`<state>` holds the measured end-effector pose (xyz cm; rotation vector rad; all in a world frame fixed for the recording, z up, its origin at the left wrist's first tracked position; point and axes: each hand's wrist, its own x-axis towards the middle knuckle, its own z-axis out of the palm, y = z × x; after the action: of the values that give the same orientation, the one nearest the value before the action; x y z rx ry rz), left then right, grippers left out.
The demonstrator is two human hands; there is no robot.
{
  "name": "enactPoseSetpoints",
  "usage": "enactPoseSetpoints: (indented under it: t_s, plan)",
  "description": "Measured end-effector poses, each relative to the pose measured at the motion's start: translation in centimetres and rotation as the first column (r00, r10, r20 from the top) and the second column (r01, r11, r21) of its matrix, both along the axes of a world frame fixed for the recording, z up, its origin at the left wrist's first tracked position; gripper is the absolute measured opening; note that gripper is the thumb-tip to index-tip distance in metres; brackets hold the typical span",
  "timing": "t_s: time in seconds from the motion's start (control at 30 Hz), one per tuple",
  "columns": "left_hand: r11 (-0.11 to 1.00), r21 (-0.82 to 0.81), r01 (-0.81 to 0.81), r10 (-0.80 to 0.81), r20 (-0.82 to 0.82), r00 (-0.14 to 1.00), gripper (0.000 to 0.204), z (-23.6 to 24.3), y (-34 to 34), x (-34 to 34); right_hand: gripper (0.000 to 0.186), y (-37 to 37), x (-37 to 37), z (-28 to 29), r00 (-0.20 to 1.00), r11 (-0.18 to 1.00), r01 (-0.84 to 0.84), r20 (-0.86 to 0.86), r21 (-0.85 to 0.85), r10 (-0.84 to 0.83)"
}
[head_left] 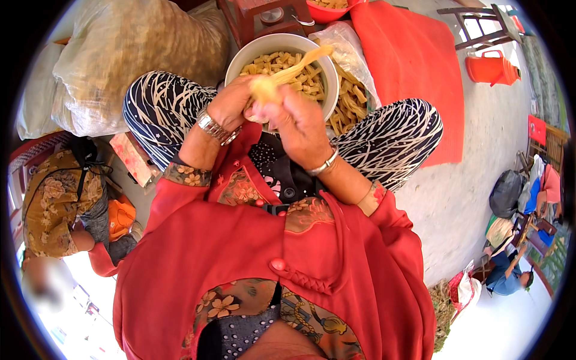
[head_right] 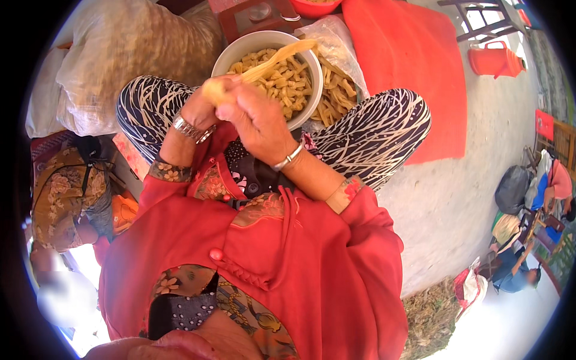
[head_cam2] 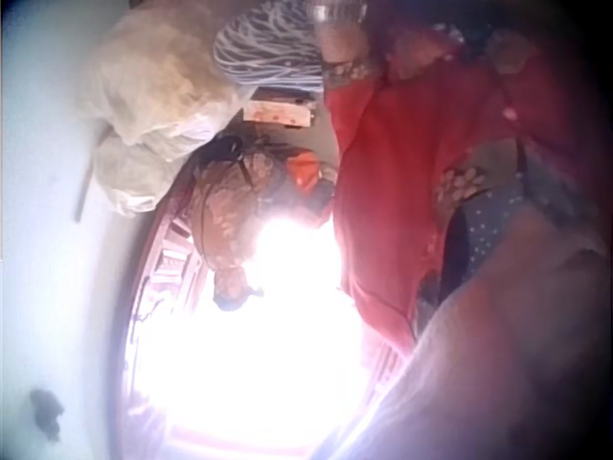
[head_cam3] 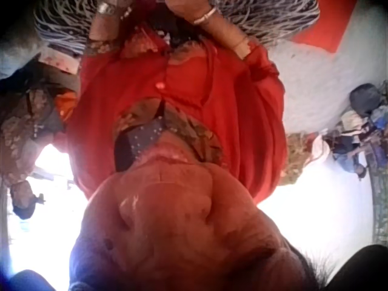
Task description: The person stretches long strands of dough using a wooden frame with pegs and then braids or twists the strands into knotted shapes, placing them into a bowl.
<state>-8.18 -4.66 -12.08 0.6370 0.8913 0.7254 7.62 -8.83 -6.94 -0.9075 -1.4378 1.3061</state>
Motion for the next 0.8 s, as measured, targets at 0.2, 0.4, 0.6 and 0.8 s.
enactPoseSetpoints:
  t_s: [0.2,0.4,0.6,0.8]
  plan:
    - [0.966,0.234,0.113,-0.079,-0.150,0.985,0.033,6.4,-2.0,-0.1,0.022,2.1,-0.5,-1.2,0.966,0.959,0.212,0.109,0.189,-0.235]
    - [0.243,0.806,0.539,0.517,-0.578,0.631,0.006,9.1,-2.5,0.1,0.036,2.1,-0.3,-0.3,0.973,0.990,0.128,0.185,0.060,-0.137]
    - [0.372,0.773,0.514,0.452,-0.635,0.627,0.012,9.4,-4.1,1.1,0.047,2.1,1.3,-0.6,0.988,0.990,-0.141,0.067,-0.018,0.142]
    - [0.833,0.553,0.012,0.173,-0.280,0.944,0.024,9.3,-4.3,1.2,0.039,0.6,1.9,-0.3,0.991,0.983,-0.014,0.134,0.183,-0.010]
